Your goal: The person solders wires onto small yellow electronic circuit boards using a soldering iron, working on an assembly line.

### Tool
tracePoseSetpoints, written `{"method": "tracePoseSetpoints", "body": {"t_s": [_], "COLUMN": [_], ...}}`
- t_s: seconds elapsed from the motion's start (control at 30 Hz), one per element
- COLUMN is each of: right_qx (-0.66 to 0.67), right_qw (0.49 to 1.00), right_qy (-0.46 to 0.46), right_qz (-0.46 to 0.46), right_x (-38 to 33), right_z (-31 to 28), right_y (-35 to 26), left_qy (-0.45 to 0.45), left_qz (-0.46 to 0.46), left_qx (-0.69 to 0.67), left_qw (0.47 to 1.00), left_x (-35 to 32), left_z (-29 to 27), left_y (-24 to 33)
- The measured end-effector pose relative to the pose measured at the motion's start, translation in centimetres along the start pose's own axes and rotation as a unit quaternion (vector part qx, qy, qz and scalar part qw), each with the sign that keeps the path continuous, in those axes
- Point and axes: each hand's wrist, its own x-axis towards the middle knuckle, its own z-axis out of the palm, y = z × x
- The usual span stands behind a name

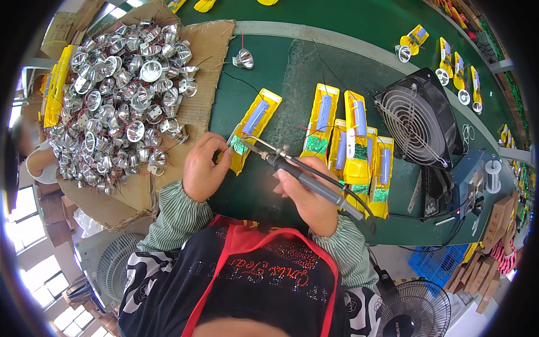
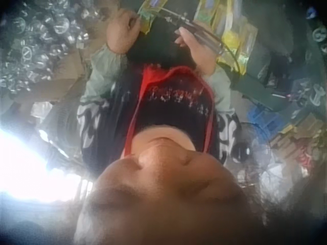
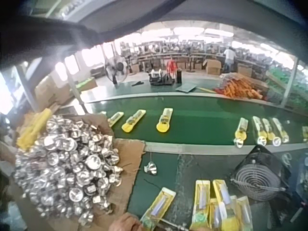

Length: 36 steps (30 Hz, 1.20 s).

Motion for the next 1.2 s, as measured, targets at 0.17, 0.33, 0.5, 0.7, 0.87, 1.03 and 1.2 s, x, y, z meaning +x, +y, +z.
{"method": "tracePoseSetpoints", "body": {"t_s": [0.17, 0.33, 0.5, 0.7, 0.87, 1.03, 1.2], "right_qx": [-0.027, -0.02, -0.019, -0.01, -0.016, -0.03, -0.025], "right_qw": [1.0, 0.999, 0.998, 0.998, 0.995, 0.987, 0.982], "right_qy": [0.005, 0.029, 0.036, 0.039, 0.07, 0.125, 0.168], "right_qz": [-0.012, -0.031, -0.04, -0.056, -0.069, -0.101, -0.079], "right_x": [-1.0, -1.8, -2.2, -2.2, -2.5, -2.5, -1.9], "right_z": [-1.0, -1.6, -2.1, -2.7, -3.9, -5.1, -6.1], "right_y": [-0.3, -0.3, -0.8, -0.8, -2.0, -2.6, -2.6], "left_qy": [0.004, 0.001, -0.003, -0.081, -0.083, -0.079, -0.23], "left_qz": [0.001, -0.007, 0.029, 0.062, 0.043, 0.12, 0.107], "left_qx": [0.0, 0.009, 0.003, 0.12, 0.025, 0.05, -0.199], "left_qw": [1.0, 1.0, 1.0, 0.988, 0.995, 0.988, 0.947], "left_x": [0.0, -0.1, -0.3, -1.5, 6.3, 18.3, 31.9], "left_z": [0.2, 0.0, -0.2, -0.8, -0.5, 3.9, 11.3], "left_y": [-0.1, 0.2, 0.1, 1.8, 3.2, 6.0, 7.2]}}
